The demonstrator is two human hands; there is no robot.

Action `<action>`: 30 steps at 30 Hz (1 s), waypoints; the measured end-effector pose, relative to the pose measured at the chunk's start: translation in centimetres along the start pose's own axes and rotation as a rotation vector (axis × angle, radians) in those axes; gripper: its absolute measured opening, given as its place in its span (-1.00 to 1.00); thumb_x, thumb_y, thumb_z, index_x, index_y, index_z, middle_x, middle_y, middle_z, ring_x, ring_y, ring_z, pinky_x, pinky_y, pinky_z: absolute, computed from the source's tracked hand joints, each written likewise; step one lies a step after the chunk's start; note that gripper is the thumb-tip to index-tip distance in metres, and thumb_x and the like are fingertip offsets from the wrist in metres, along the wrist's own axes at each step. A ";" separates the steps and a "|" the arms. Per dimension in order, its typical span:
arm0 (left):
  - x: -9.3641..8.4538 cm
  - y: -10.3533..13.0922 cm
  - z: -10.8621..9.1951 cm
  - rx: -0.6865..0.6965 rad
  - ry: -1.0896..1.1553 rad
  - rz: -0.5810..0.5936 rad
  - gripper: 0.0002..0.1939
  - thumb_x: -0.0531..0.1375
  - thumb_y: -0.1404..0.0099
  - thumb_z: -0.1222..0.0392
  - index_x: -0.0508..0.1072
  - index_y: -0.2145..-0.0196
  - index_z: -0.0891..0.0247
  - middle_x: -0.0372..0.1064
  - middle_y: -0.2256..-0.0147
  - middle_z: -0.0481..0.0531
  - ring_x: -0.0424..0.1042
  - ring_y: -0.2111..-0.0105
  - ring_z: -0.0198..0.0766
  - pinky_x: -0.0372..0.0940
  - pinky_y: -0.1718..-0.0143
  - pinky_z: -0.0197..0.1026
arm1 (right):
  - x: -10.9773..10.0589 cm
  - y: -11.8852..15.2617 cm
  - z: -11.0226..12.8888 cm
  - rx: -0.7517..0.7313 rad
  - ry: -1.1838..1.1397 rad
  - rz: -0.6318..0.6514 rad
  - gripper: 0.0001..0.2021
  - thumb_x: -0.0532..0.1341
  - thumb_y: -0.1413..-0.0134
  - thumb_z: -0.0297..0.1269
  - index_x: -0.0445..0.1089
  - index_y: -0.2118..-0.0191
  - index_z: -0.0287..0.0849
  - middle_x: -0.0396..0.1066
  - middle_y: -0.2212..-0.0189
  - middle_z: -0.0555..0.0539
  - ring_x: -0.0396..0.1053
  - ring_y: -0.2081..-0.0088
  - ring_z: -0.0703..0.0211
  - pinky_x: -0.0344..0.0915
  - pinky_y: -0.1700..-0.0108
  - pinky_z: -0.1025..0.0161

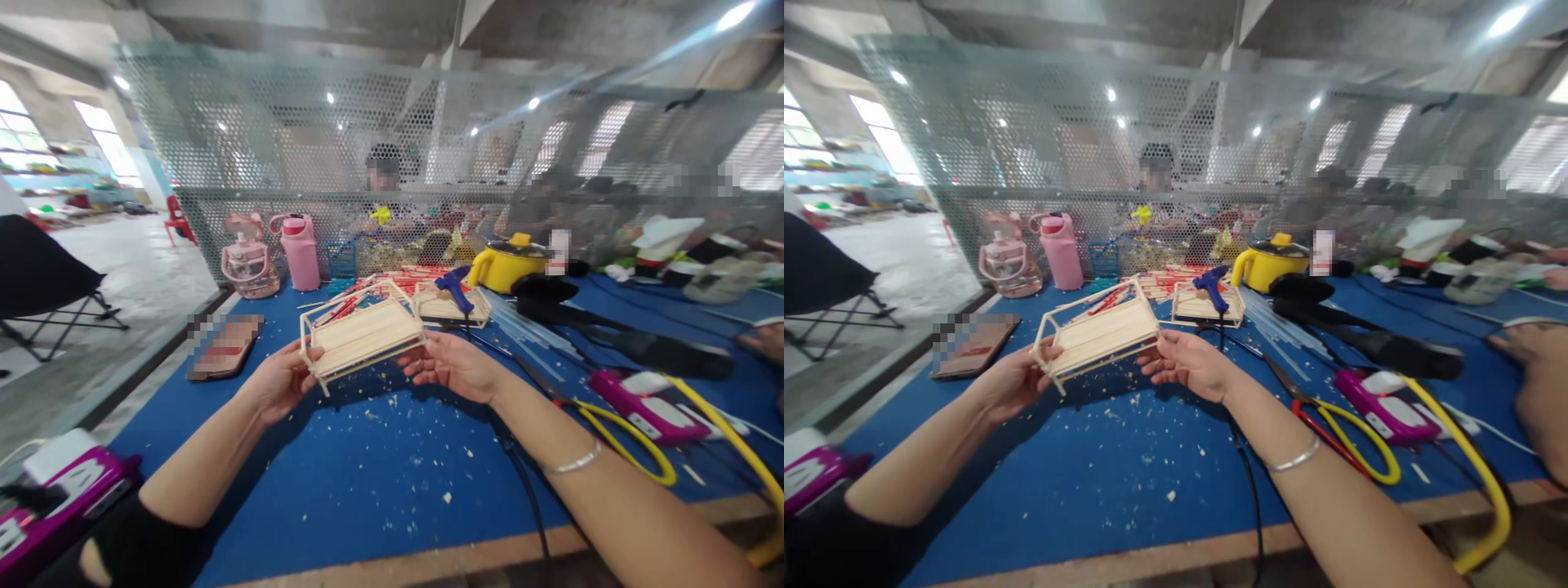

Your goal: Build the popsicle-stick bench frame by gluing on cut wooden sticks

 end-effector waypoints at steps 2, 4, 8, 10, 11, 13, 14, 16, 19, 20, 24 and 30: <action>0.1 0.1 0.1 -0.018 0.005 -0.014 -0.66 0.13 -0.20 0.55 0.38 0.07 0.37 0.48 0.39 0.03 0.47 0.61 -0.39 0.38 0.70 -0.47 | 0.1 -0.2 -0.3 0.007 0.004 -0.013 -0.64 0.42 0.19 -0.10 0.35 0.32 -0.19 0.44 0.43 0.00 0.36 0.48 0.38 0.32 0.41 0.40; 0.1 0.1 0.1 -0.028 0.012 -0.021 -0.66 0.12 -0.21 0.55 0.38 0.07 0.38 0.47 0.41 0.02 0.47 0.62 -0.39 0.38 0.70 -0.48 | 0.0 -0.3 -0.5 0.009 0.053 -0.039 -0.65 0.39 0.15 -0.06 0.31 0.41 -0.20 0.23 0.64 0.14 0.10 0.66 0.48 0.09 0.59 0.46; -0.1 -0.1 -0.1 -0.024 0.017 -0.020 -0.64 0.11 -0.20 0.54 0.37 0.05 0.36 0.44 0.45 -0.01 0.42 0.67 -0.42 0.35 0.72 -0.48 | -0.2 -0.1 -0.2 -0.003 0.339 -0.108 -0.56 0.22 0.02 0.15 0.28 0.47 -0.20 0.01 0.72 0.19 -0.12 0.68 0.46 -0.20 0.64 0.42; -0.2 -0.1 -0.2 -0.018 -0.004 0.004 -0.62 0.12 -0.20 0.53 0.36 0.02 0.35 0.41 0.47 -0.04 0.38 0.70 -0.44 0.33 0.75 -0.47 | -0.1 0.2 0.2 -0.020 0.432 -0.079 -0.52 0.17 0.01 0.21 0.24 0.50 -0.19 0.06 0.69 0.16 -0.06 0.66 0.43 -0.15 0.62 0.40; -0.2 -0.1 -0.2 -0.013 -0.015 0.017 -0.61 0.12 -0.20 0.52 0.35 0.01 0.34 0.40 0.49 -0.05 0.36 0.71 -0.45 0.32 0.76 -0.47 | 0.0 0.4 0.5 -0.025 0.462 -0.052 -0.50 0.15 0.02 0.24 0.22 0.51 -0.18 0.08 0.68 0.15 -0.04 0.65 0.43 -0.13 0.61 0.39; -0.1 0.0 -0.3 0.003 -0.036 0.043 -0.58 0.13 -0.19 0.51 0.34 -0.02 0.33 0.38 0.51 -0.07 0.33 0.73 -0.46 0.30 0.77 -0.46 | 0.0 0.8 1.1 -0.028 0.535 0.008 -0.46 0.12 0.03 0.28 0.18 0.56 -0.18 0.08 0.68 0.14 -0.04 0.64 0.42 -0.12 0.60 0.37; -0.1 0.0 -0.3 0.012 -0.043 0.056 -0.56 0.14 -0.19 0.51 0.34 -0.03 0.32 0.37 0.51 -0.08 0.32 0.73 -0.46 0.30 0.77 -0.46 | -0.1 1.0 1.3 -0.024 0.578 0.040 -0.44 0.11 0.03 0.30 0.16 0.58 -0.17 0.07 0.68 0.13 -0.05 0.65 0.42 -0.12 0.60 0.36; 0.1 0.2 -0.3 0.028 -0.051 0.089 -0.53 0.14 -0.17 0.52 0.33 -0.04 0.31 0.39 0.49 -0.07 0.33 0.72 -0.46 0.31 0.75 -0.46 | -0.2 1.3 1.6 -0.003 0.653 0.094 -0.42 0.08 0.03 0.32 0.14 0.60 -0.17 0.08 0.69 0.13 -0.06 0.65 0.41 -0.12 0.59 0.34; 0.4 0.5 -0.2 0.032 -0.057 0.142 -0.50 0.15 -0.15 0.53 0.33 -0.06 0.29 0.43 0.43 -0.04 0.35 0.70 -0.45 0.33 0.74 -0.45 | -0.4 1.5 1.8 0.009 0.719 0.098 -0.42 0.11 0.07 0.33 0.13 0.62 -0.16 0.05 0.70 0.14 -0.10 0.65 0.41 -0.16 0.58 0.32; 0.5 0.6 -0.1 0.032 -0.056 0.149 -0.49 0.16 -0.15 0.53 0.33 -0.06 0.29 0.44 0.42 -0.04 0.35 0.70 -0.45 0.34 0.74 -0.45 | -0.4 1.5 1.7 0.008 0.741 0.099 -0.42 0.13 0.09 0.33 0.12 0.63 -0.16 0.02 0.71 0.15 -0.12 0.65 0.41 -0.18 0.58 0.32; 0.6 0.6 -0.3 -0.007 0.004 0.137 -0.49 0.13 -0.15 0.53 0.32 -0.06 0.30 0.44 0.47 -0.04 0.36 0.71 -0.43 0.32 0.76 -0.46 | -1.1 1.1 1.2 0.039 0.896 0.053 -0.46 0.21 0.10 0.23 0.16 0.69 -0.17 0.01 0.74 0.14 -0.11 0.64 0.39 -0.18 0.55 0.31; 0.2 0.6 -1.7 -0.044 0.148 0.057 -0.63 0.02 -0.19 0.53 0.34 0.06 0.39 0.38 0.62 -0.02 0.37 0.75 -0.36 0.27 0.81 -0.48 | -6.7 1.6 4.0 -0.235 0.794 -0.644 -0.51 0.08 -0.08 0.12 0.19 0.68 -0.14 0.09 0.73 0.04 0.01 0.62 0.28 -0.11 0.52 0.26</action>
Point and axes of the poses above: each hand's wrist, its own y-axis away from the middle knuckle, its own x-axis out of the palm, z = x × y, the point moved 4 cm from there along -y, towards the middle knuckle
